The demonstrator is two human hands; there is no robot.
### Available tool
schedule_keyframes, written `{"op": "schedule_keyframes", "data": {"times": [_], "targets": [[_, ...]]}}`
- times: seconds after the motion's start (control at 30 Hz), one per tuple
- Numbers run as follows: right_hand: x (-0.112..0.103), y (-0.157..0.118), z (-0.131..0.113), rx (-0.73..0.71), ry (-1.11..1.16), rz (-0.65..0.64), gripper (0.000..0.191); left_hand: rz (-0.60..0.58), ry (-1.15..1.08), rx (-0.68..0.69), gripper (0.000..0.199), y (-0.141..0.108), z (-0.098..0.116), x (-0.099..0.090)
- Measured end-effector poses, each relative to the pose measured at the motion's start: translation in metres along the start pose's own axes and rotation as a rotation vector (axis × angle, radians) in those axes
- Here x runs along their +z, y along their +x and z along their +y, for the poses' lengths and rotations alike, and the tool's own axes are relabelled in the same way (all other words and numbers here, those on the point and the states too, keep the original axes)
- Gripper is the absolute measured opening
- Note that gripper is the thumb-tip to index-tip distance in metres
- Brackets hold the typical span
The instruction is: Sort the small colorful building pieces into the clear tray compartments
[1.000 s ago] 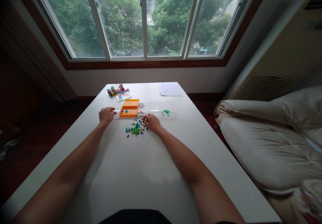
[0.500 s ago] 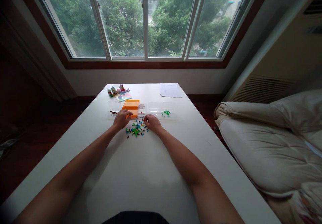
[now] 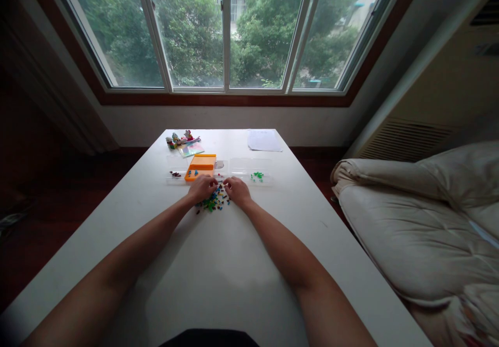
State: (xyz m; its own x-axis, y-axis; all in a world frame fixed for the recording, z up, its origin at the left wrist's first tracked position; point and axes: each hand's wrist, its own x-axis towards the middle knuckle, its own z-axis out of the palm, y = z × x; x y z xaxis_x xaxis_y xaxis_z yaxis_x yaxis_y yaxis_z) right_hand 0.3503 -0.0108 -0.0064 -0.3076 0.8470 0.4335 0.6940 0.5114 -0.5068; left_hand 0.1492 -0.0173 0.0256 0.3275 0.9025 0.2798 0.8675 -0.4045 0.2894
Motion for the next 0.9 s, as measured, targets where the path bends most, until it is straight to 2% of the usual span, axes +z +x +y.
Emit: {"op": "schedule_keyframes", "data": {"times": [0.23,0.47,0.57,0.7,0.9], "targets": [[-0.004,0.003,0.009,0.121,0.001,0.129,0.013,-0.029,0.091,-0.076,0.020,0.009,0.019,0.004],[-0.004,0.004,0.009,0.126,0.015,0.131,0.012,-0.069,0.075,-0.103,0.013,0.012,0.027,0.005],[-0.005,0.004,0.009,0.115,0.034,0.126,0.013,-0.032,0.031,-0.132,0.013,0.011,0.027,0.002],[-0.005,0.004,0.010,0.106,0.040,0.095,0.013,0.119,-0.048,-0.226,0.015,0.005,0.010,-0.009],[-0.002,0.002,0.009,0.043,-0.010,-0.016,0.017,0.339,-0.121,-0.437,0.018,-0.010,-0.050,-0.035]]}}
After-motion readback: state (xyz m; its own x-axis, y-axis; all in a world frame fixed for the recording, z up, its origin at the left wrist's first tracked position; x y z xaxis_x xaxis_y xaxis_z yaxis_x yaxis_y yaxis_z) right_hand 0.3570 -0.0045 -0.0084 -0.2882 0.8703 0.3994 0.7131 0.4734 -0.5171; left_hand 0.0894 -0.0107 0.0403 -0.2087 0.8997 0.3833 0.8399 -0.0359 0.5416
